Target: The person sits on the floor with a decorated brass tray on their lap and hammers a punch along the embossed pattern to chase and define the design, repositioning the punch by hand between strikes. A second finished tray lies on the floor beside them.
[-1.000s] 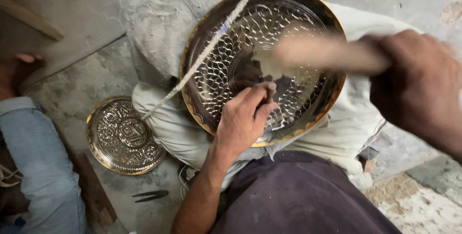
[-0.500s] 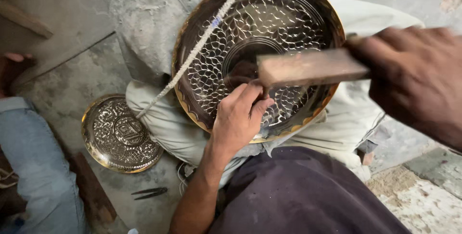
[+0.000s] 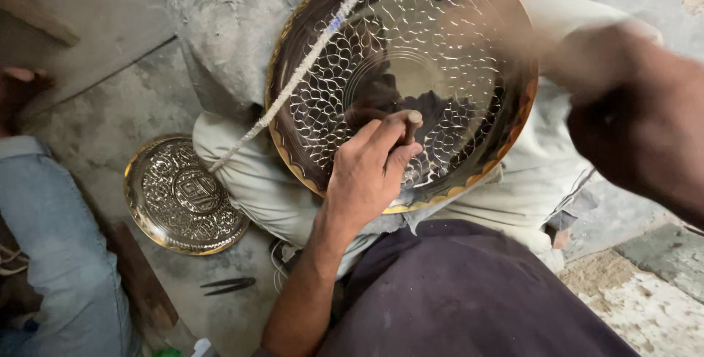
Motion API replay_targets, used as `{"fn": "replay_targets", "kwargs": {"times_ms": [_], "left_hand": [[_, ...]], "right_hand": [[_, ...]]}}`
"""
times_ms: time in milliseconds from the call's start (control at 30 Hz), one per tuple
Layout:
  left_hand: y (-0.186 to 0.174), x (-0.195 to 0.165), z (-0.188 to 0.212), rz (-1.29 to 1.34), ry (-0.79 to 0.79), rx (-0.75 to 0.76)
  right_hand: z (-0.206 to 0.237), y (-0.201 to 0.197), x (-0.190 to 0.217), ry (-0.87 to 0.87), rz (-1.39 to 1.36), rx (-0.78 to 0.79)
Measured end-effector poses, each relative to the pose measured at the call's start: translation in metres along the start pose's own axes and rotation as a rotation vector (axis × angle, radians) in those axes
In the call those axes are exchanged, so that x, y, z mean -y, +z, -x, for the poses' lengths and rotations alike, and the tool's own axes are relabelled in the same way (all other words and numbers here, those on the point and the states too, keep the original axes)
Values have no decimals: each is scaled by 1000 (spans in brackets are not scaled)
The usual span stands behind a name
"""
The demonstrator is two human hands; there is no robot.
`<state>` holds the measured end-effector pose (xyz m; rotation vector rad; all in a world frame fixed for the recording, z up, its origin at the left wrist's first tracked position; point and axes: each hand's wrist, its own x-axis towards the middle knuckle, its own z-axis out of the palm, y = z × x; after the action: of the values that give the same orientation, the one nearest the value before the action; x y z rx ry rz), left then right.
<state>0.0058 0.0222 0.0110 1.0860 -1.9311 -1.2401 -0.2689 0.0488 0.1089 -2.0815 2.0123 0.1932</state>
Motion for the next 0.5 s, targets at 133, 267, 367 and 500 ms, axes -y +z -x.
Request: {"fn": "replay_targets", "kwargs": {"times_ms": [133, 267, 367, 500], "left_hand": [[-1, 0, 0, 18, -11, 4], [-1, 1, -3, 35, 62, -15], [-1, 1, -2, 37, 27, 8], [-2, 4, -2, 8, 22, 20]], "right_hand": [[4, 6, -4, 183, -762, -99], [0, 10, -5, -57, -391, -205], [-1, 4, 1, 26, -441, -287], [-3, -2, 9, 9, -189, -219]]}}
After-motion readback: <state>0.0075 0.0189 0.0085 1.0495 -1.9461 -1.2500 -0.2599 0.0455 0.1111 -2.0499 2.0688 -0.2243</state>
